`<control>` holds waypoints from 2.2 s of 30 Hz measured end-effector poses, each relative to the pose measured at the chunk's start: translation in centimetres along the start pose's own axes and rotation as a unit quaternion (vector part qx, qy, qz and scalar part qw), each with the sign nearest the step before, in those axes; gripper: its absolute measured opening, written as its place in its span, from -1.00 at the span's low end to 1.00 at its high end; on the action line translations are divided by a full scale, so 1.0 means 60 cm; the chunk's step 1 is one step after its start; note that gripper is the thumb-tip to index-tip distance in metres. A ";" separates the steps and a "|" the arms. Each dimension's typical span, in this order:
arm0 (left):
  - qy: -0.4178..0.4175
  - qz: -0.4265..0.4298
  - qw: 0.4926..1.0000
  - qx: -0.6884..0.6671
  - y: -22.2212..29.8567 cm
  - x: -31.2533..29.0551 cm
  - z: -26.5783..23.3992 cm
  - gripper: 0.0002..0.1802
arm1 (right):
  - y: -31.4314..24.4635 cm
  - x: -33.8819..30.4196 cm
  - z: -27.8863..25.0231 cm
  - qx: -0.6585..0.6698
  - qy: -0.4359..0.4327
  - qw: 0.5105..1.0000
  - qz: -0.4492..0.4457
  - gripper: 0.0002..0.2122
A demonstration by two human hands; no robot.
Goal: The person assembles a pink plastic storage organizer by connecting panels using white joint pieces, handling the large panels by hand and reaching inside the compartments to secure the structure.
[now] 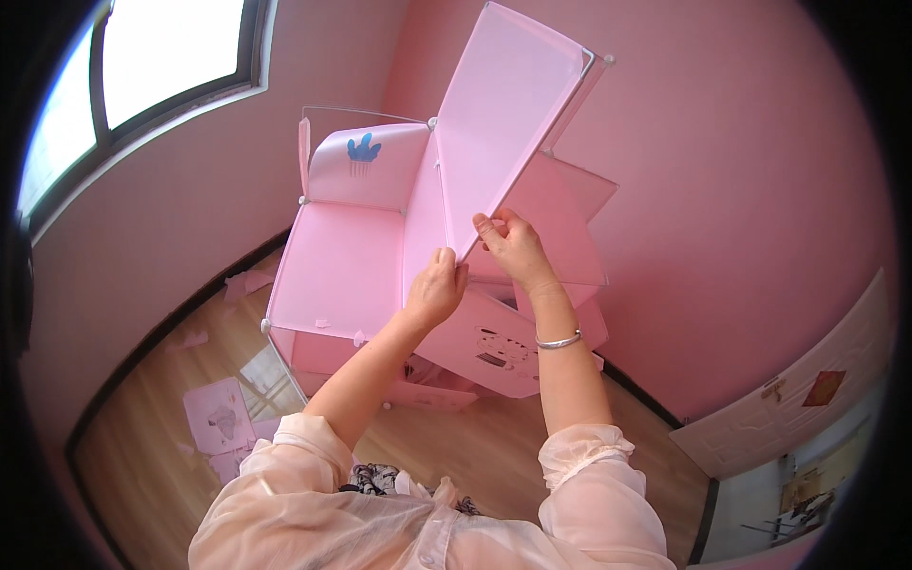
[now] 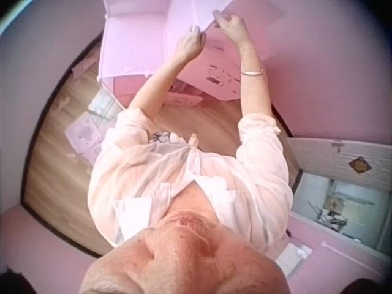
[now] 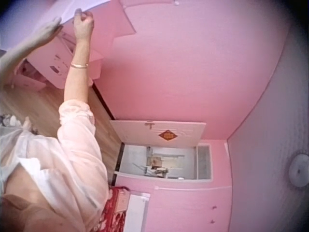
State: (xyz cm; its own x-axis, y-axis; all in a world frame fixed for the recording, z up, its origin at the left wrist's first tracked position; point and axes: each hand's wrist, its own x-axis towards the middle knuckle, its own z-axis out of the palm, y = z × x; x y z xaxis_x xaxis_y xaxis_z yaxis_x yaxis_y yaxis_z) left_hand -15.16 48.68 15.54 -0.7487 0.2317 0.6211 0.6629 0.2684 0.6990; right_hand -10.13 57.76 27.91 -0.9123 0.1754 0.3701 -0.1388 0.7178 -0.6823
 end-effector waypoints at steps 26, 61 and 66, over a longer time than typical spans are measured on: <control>0.082 0.045 0.995 0.028 -0.067 0.039 0.066 -0.82 | 0.105 0.108 0.055 -0.046 -0.269 0.962 -0.003 -0.84; 0.005 -0.060 0.996 0.061 -0.048 0.052 0.038 -0.60 | 0.049 0.105 0.103 -0.069 0.369 0.918 -0.130 -0.67; 0.031 -0.012 0.997 0.065 -0.045 0.076 0.036 -0.58 | 0.052 0.120 0.081 -0.033 0.391 0.917 -0.068 -0.66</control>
State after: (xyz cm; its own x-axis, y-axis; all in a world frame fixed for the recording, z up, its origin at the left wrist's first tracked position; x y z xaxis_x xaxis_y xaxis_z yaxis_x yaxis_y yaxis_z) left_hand -20.38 51.05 15.71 -0.7599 0.1664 0.6283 0.6354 0.3938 0.6642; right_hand -19.01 57.96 25.39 -0.3290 0.4918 0.8062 -0.1839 0.8040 -0.5655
